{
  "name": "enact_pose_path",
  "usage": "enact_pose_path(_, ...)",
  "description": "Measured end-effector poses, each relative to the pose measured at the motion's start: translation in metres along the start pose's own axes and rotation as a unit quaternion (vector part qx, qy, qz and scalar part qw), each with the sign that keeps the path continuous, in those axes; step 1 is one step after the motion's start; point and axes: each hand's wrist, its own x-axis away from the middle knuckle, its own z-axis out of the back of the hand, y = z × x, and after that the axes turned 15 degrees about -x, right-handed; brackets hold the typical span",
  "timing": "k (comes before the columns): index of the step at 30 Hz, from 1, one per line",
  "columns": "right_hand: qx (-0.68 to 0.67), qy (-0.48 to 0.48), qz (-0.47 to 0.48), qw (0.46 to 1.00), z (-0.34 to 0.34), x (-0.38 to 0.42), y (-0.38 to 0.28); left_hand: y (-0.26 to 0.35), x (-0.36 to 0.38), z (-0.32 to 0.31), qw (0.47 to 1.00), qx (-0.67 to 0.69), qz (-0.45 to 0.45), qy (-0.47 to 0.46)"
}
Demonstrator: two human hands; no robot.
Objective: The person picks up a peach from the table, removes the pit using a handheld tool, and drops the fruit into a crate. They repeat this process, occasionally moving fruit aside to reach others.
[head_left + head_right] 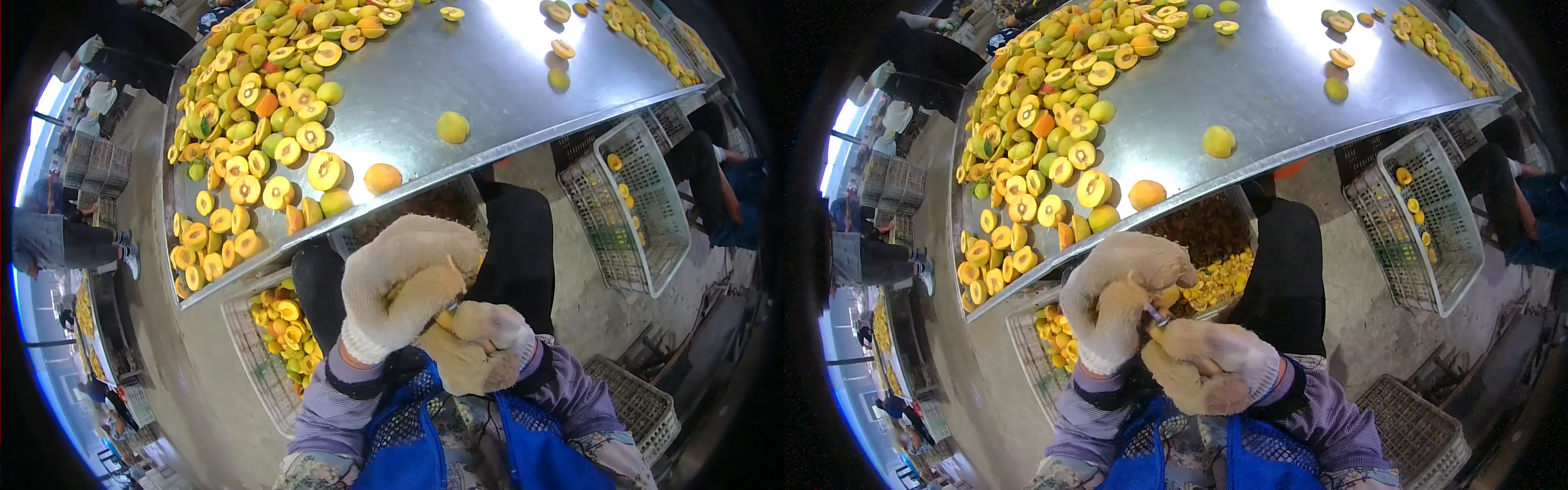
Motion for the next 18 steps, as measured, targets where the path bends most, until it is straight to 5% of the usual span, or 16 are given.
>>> enact_pose_path(2, -0.02, -0.008, -0.021, 1.0, 0.007, 0.002, -0.001, -0.003, -0.002, 0.0, 0.997, -0.014, -0.064, 0.028)
enact_pose_path(4, -0.039, -0.017, -0.042, 0.998, 0.008, 0.001, -0.002, -0.003, -0.005, 0.005, 0.987, 0.141, 0.019, -0.071)
enact_pose_path(7, -0.023, -0.037, -0.036, 0.998, 0.005, -0.001, -0.003, 0.001, 0.0, 0.0, 0.98, 0.188, 0.056, -0.041)
enact_pose_path(10, -0.064, -0.078, -0.048, 0.994, 0.006, 0.001, 0.001, -0.001, 0.001, -0.01, 0.998, 0.042, -0.032, 0.036)
enact_pose_path(12, -0.102, 0.283, 0.055, 0.952, -0.024, -0.001, 0.005, 0.002, 0.001, -0.01, 0.999, 0.047, -0.004, 0.025)
enact_pose_path(13, -0.101, 0.282, 0.055, 0.952, -0.016, 0.0, 0.003, 0.002, 0.0, -0.011, 0.998, 0.053, 0.024, 0.014)
enact_pose_path(15, -0.051, -0.055, -0.046, 0.996, 0.011, 0.001, -0.002, 0.0, -0.002, -0.013, 0.99, 0.137, 0.03, 0.008)
enact_pose_path(18, -0.093, -0.096, -0.068, 0.989, 0.019, 0.002, 0.0, 0.003, 0.003, -0.018, 0.962, 0.261, 0.083, -0.001)
